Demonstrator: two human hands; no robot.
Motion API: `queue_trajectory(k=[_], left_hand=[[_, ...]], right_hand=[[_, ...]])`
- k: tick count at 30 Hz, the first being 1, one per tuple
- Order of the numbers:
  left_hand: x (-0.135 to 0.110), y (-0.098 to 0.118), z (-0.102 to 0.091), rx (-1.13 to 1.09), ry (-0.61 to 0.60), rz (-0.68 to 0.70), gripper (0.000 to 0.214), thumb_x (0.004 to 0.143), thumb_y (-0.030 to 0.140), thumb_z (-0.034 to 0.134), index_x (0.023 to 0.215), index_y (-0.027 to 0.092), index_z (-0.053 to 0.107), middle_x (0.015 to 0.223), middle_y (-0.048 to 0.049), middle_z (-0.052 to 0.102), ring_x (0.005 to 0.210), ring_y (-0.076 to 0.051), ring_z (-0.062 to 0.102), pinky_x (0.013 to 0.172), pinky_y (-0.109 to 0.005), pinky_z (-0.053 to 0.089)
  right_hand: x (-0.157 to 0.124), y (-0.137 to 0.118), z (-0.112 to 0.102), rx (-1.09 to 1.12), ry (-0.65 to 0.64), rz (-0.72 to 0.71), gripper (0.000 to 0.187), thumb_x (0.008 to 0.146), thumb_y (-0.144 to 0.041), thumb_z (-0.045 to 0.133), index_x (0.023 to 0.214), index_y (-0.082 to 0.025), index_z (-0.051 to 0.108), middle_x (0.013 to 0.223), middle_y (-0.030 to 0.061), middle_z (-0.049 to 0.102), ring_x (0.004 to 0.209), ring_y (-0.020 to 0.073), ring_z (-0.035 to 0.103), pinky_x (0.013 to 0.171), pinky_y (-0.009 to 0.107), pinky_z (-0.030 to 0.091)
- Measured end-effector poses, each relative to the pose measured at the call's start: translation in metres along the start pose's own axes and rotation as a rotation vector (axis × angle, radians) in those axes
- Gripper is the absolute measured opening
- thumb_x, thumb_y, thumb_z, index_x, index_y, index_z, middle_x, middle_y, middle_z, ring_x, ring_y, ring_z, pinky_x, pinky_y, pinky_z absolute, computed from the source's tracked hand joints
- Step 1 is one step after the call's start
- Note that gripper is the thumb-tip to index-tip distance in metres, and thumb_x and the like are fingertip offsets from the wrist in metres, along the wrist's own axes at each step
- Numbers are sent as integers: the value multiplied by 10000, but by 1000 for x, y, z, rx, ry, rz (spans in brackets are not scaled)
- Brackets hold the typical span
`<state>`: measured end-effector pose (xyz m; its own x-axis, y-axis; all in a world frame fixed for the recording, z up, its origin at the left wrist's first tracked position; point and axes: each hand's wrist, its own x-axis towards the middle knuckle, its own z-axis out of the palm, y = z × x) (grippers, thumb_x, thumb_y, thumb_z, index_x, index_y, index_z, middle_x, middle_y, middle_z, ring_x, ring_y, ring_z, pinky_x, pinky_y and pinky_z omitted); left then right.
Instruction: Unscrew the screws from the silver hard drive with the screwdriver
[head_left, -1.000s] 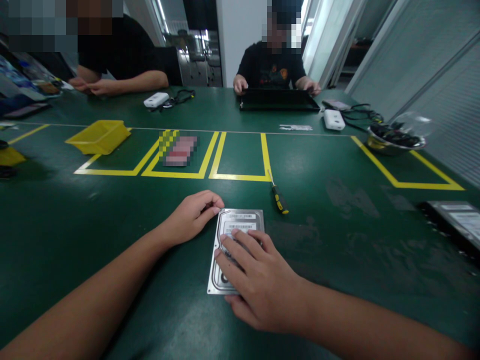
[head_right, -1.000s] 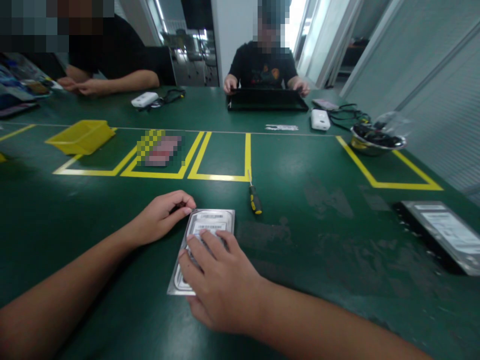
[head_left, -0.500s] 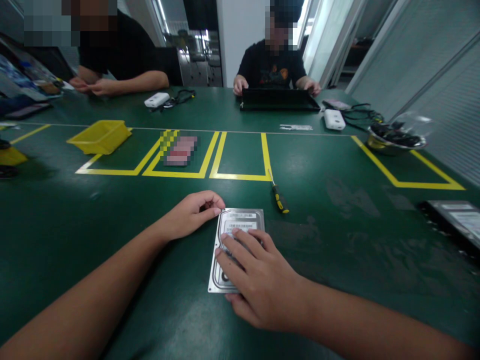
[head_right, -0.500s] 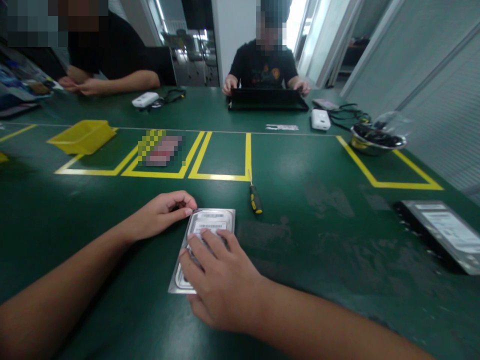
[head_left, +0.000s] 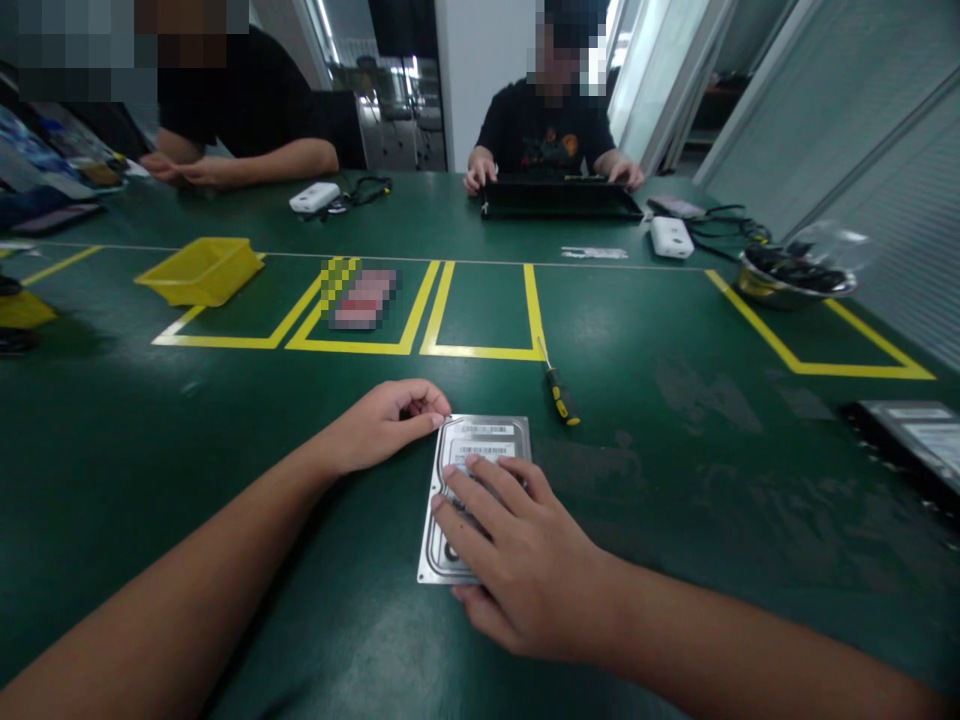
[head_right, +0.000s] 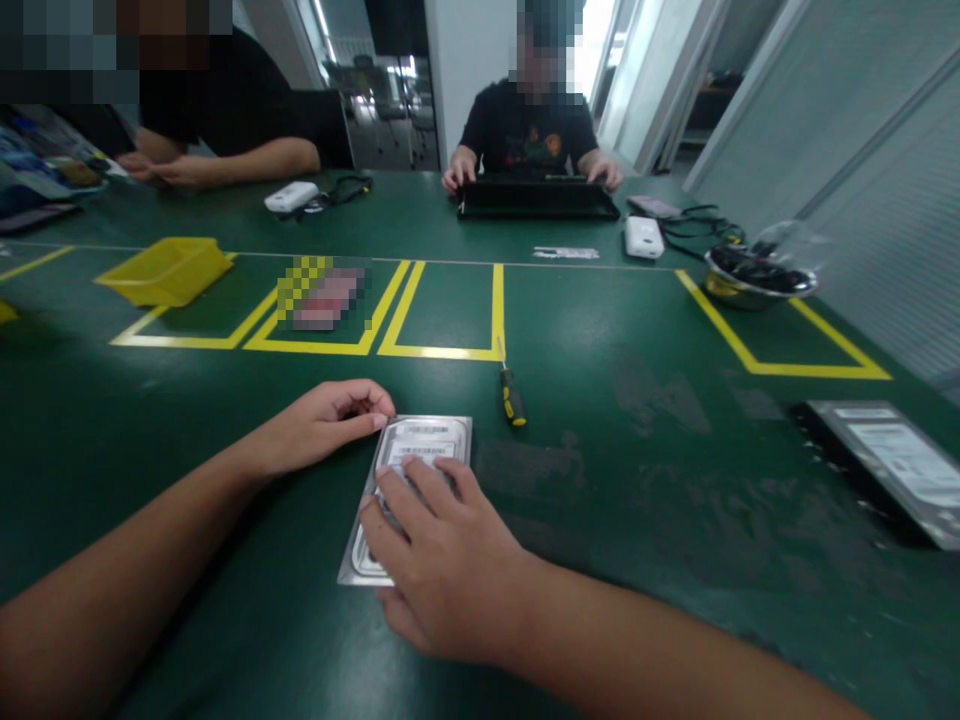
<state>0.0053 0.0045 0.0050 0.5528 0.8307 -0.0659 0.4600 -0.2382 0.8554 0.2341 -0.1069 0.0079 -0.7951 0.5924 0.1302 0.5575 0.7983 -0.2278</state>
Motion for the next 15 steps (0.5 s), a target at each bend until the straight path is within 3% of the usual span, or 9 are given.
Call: queue_trajectory(k=[15], left_hand=[[-2, -2, 4, 114, 56, 58, 172, 942, 314, 541, 950, 159, 614, 845, -17, 621, 752, -136, 568, 672, -245, 465]], right_hand=[[-1, 1, 0, 1, 24, -14, 574, 937, -419, 456, 1426, -122, 419, 1535, 179, 386, 1385, 361, 314, 1110, 561, 228]])
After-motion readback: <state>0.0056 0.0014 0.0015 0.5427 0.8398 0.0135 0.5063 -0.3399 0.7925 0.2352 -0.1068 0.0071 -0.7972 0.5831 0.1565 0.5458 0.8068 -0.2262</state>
